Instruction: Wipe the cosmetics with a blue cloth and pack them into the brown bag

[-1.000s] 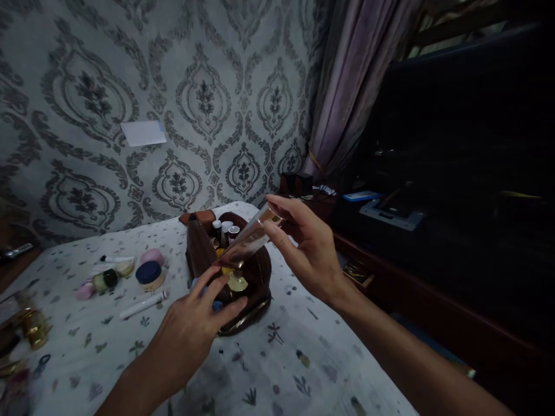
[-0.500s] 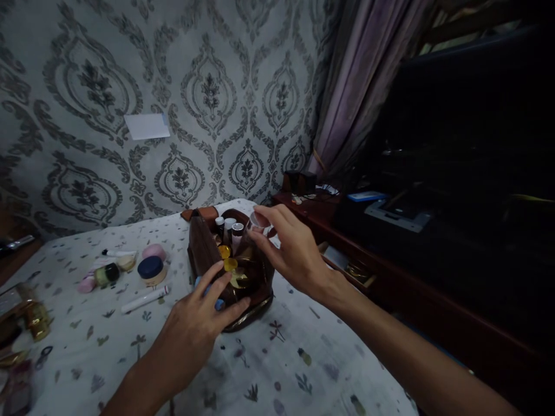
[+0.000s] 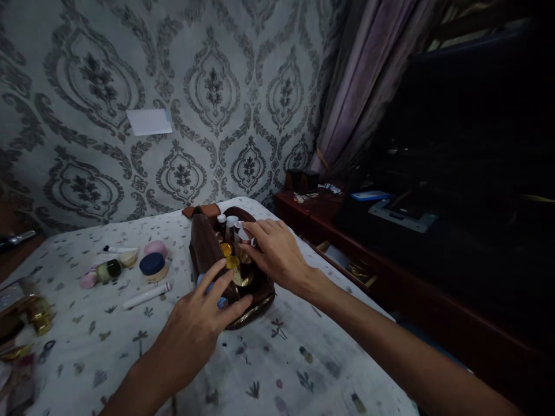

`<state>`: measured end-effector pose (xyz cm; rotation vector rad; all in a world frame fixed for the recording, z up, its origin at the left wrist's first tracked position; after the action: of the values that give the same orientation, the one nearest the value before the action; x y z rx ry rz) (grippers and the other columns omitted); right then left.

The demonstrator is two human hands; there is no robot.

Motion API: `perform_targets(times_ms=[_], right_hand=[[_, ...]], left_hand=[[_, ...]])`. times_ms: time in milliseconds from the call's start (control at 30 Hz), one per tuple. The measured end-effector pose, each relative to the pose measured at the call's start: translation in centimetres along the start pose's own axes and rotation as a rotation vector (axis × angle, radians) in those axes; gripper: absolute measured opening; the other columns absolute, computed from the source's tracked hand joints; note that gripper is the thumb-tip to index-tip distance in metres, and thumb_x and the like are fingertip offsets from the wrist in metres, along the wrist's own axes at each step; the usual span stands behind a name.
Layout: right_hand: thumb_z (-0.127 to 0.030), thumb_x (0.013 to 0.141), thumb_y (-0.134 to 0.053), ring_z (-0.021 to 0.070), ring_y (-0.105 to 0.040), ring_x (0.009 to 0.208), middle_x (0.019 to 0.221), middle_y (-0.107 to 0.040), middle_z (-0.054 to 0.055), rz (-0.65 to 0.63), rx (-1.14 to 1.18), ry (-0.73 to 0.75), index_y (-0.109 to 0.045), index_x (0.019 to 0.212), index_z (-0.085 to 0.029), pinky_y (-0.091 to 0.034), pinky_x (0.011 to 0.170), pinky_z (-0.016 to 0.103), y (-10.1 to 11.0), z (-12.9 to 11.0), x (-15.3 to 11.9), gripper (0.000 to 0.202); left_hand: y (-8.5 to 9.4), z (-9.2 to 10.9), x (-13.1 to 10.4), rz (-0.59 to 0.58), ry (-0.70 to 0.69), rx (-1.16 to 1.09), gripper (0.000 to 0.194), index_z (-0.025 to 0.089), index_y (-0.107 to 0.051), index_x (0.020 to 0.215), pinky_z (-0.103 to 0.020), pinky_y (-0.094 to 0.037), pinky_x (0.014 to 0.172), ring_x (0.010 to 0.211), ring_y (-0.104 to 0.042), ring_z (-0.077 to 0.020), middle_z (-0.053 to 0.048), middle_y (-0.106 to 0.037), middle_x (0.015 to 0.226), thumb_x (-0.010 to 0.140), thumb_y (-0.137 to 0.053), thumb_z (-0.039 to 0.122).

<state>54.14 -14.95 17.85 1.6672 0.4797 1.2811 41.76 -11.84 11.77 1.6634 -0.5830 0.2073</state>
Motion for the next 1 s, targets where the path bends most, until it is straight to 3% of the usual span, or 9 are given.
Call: perform_targets(times_ms=[233,533,1000], right_hand=[[-0.032,0.091,-0.063,0.0286,-0.055,0.106,0.110,-0.071,0.010,0.001,-0.025,-0.047,-0.062,0.121,-0.019,-0.038,0.089,0.042,-1.4,1.1,0.3,0.033],[-0.033,0.092,-0.060,0.0323,-0.053,0.119,0.135,-0.056,0.016,-0.028,-0.107,-0.101,-0.060,0.128,-0.020,-0.046,0.093,0.047,-2.2,1.7,0.5,0.038],[-0.032,0.096,-0.054,0.0307,-0.056,0.118,0.131,-0.059,0.017,-0.068,-0.107,-0.146,-0.058,0.129,-0.018,-0.049,0.092,0.046,-2.3,2.3,0.1,0.037]], left_hand=[[-0.2,0.0,-0.1,0.003,0.000,-0.002,0.073,0.032,-0.057,0.132,-0.033,-0.062,0.070,0.144,-0.033,-0.0348,-0.012,-0.052,0.142,0.075,-0.039,-0.010],[-0.2,0.2,0.2,0.056,-0.036,0.001,0.065,0.029,-0.059,0.126,-0.034,-0.062,0.064,0.137,-0.042,-0.0380,-0.014,-0.055,0.136,0.072,-0.048,-0.005],[-0.1,0.0,-0.1,0.008,0.021,-0.035,0.067,0.031,-0.059,0.128,-0.033,-0.062,0.073,0.142,-0.036,-0.0341,-0.012,-0.053,0.140,0.076,-0.046,-0.009]])
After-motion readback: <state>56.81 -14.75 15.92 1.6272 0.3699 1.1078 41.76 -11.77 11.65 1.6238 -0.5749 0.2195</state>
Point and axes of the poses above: each hand's wrist, its own x-axis towards the middle knuckle, its own y-axis out of the back of the hand, z = x × y, the point moved 10 cm from there along x, towards the middle knuckle
